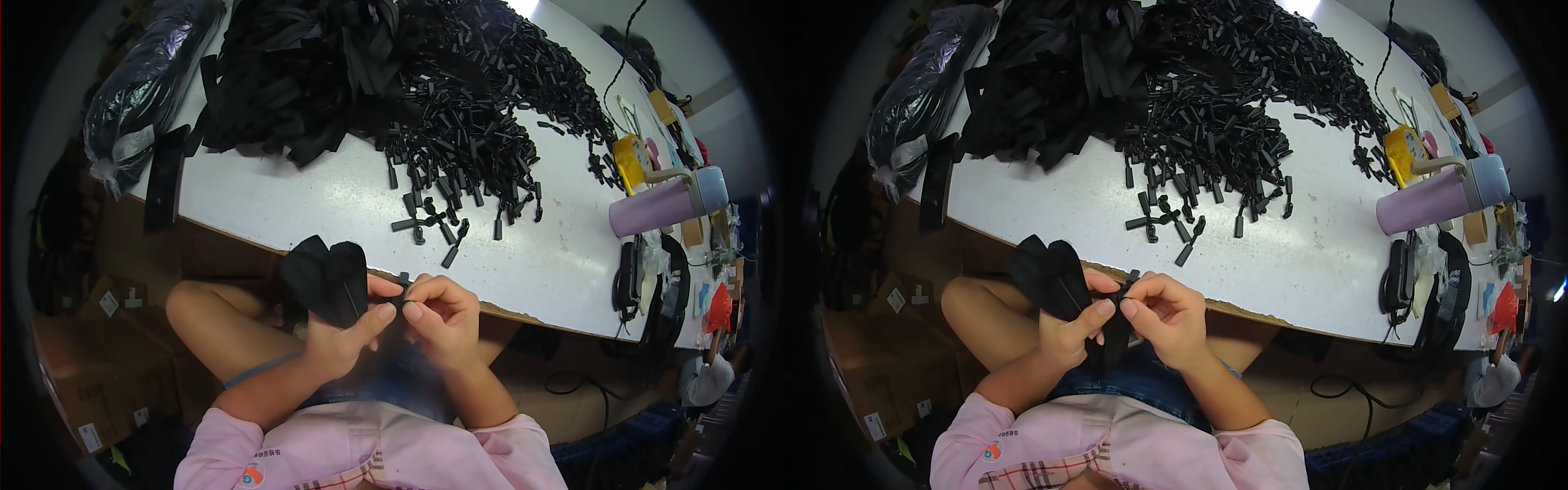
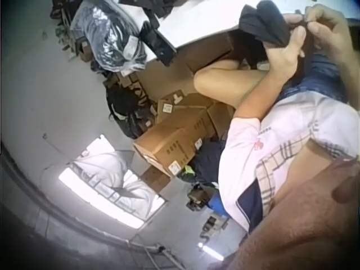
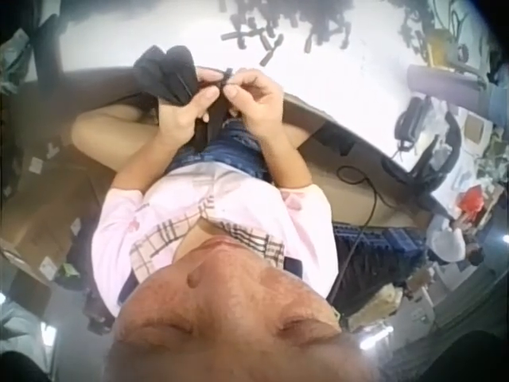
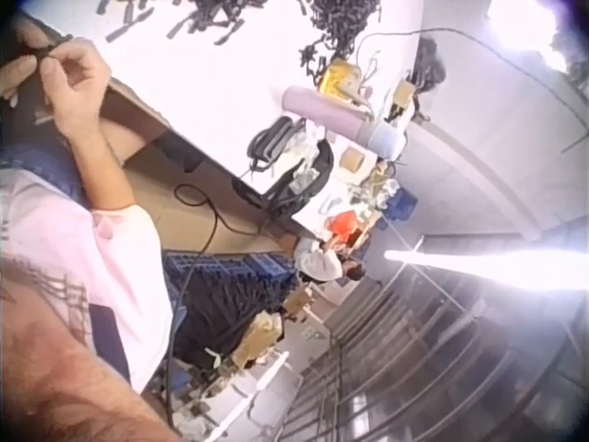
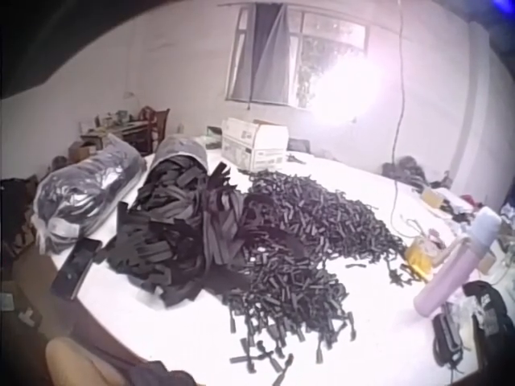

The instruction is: The person is assembling small plastic components onto black fabric strips at a workstation.

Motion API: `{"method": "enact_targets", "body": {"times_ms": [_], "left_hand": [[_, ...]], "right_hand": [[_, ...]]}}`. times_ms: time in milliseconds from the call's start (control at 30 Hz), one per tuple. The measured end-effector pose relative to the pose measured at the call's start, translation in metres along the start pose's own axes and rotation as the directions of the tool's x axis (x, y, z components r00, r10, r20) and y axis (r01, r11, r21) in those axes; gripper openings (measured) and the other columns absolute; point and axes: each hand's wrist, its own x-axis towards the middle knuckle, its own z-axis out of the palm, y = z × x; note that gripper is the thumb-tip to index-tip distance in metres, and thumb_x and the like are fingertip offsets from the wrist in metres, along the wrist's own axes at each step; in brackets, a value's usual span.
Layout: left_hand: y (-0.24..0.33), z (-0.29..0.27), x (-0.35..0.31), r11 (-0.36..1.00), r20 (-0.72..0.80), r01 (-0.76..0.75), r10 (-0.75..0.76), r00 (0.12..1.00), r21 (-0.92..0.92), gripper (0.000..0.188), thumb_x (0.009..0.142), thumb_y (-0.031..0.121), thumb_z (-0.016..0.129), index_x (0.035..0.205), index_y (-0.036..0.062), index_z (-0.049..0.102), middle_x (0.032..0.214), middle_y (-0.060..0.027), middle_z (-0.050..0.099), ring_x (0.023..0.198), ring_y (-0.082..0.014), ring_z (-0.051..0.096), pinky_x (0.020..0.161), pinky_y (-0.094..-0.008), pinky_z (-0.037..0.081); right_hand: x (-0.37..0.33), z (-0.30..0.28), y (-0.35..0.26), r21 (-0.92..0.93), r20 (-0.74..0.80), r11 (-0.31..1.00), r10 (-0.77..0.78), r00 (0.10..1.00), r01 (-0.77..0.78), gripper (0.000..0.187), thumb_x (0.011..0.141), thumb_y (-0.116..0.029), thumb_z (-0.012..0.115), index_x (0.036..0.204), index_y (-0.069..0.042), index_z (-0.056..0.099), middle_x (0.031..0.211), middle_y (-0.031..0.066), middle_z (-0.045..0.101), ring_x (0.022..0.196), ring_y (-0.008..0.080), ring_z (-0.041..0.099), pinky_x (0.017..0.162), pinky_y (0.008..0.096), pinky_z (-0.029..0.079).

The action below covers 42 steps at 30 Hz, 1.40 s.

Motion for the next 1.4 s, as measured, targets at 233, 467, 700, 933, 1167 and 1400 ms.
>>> {"method": "enact_targets", "body": {"times_ms": [233, 467, 700, 933, 1167, 1400], "left_hand": [[0.003, 0.000, 0.002, 1.000, 0.055, 0.018, -0.018, 0.998, 0.005, 0.018, 0.075, 0.007, 0.056, 0.091, -0.0006, 0.053, 0.086, -0.0061, 0.050, 0.052, -0.0056, 0.043, 0.042, -0.0167, 0.034], [0.001, 0.004, 0.004, 0.992, 0.071, -0.093, 0.087, 0.994, 0.090, 0.018, 0.078, 0.006, 0.053, 0.095, -0.0006, 0.053, 0.086, -0.0049, 0.051, 0.064, -0.0060, 0.046, 0.053, -0.0177, 0.037], [0.003, 0.009, 0.000, 0.979, 0.027, -0.121, 0.119, 0.993, 0.164, 0.019, 0.080, 0.001, 0.049, 0.099, -0.0001, 0.051, 0.087, -0.0045, 0.053, 0.075, -0.0063, 0.050, 0.068, -0.0196, 0.042], [0.002, 0.004, -0.002, 0.973, 0.071, -0.125, 0.113, 0.991, 0.193, 0.020, 0.081, 0.001, 0.050, 0.100, 0.0004, 0.050, 0.086, -0.0038, 0.053, 0.076, -0.0060, 0.051, 0.068, -0.0200, 0.043], [0.003, 0.001, 0.002, 0.939, 0.102, -0.220, 0.200, 0.975, 0.265, 0.016, 0.081, 0.009, 0.054, 0.093, 0.0003, 0.052, 0.078, -0.0038, 0.049, 0.052, -0.0052, 0.043, 0.044, -0.0169, 0.035], [-0.005, 0.001, 0.004, 0.937, 0.052, -0.180, 0.172, 0.984, 0.299, 0.011, 0.081, 0.010, 0.055, 0.087, 0.0012, 0.050, 0.078, -0.0037, 0.049, 0.054, -0.0061, 0.044, 0.047, -0.0173, 0.036]], "right_hand": [[0.001, -0.010, -0.008, 0.194, 0.145, 0.935, 0.271, 0.951, -0.296, 0.006, 0.077, -0.002, 0.055, 0.076, 0.001, 0.051, 0.063, 0.0022, 0.049, 0.046, 0.0045, 0.041, 0.040, 0.0165, 0.034], [0.000, -0.003, 0.002, -0.186, 0.011, 0.977, -0.104, 0.994, 0.104, 0.005, 0.074, 0.001, 0.056, 0.076, 0.001, 0.051, 0.064, 0.0025, 0.050, 0.047, 0.0043, 0.041, 0.040, 0.0169, 0.033], [-0.003, 0.000, 0.004, -0.638, 0.126, 0.655, -0.429, 0.894, 0.404, 0.007, 0.071, 0.003, 0.055, 0.077, 0.002, 0.053, 0.071, 0.0063, 0.052, 0.059, 0.0091, 0.045, 0.050, 0.0192, 0.035], [-0.004, -0.006, 0.003, -0.387, 0.101, 0.904, -0.154, 0.983, 0.182, 0.005, 0.077, -0.003, 0.054, 0.077, 0.001, 0.052, 0.068, 0.0047, 0.049, 0.052, 0.0067, 0.041, 0.045, 0.0189, 0.032], [-0.006, -0.005, 0.007, -0.364, 0.080, 0.911, -0.179, 0.981, 0.196, 0.005, 0.077, -0.003, 0.054, 0.079, 0.001, 0.052, 0.070, 0.0054, 0.049, 0.053, 0.0075, 0.042, 0.046, 0.0186, 0.033], [0.003, -0.003, -0.004, -0.567, 0.135, 0.746, -0.333, 0.933, 0.349, 0.010, 0.069, -0.001, 0.060, 0.078, 0.000, 0.055, 0.064, 0.0029, 0.049, 0.047, 0.0057, 0.040, 0.042, 0.0176, 0.031]]}}
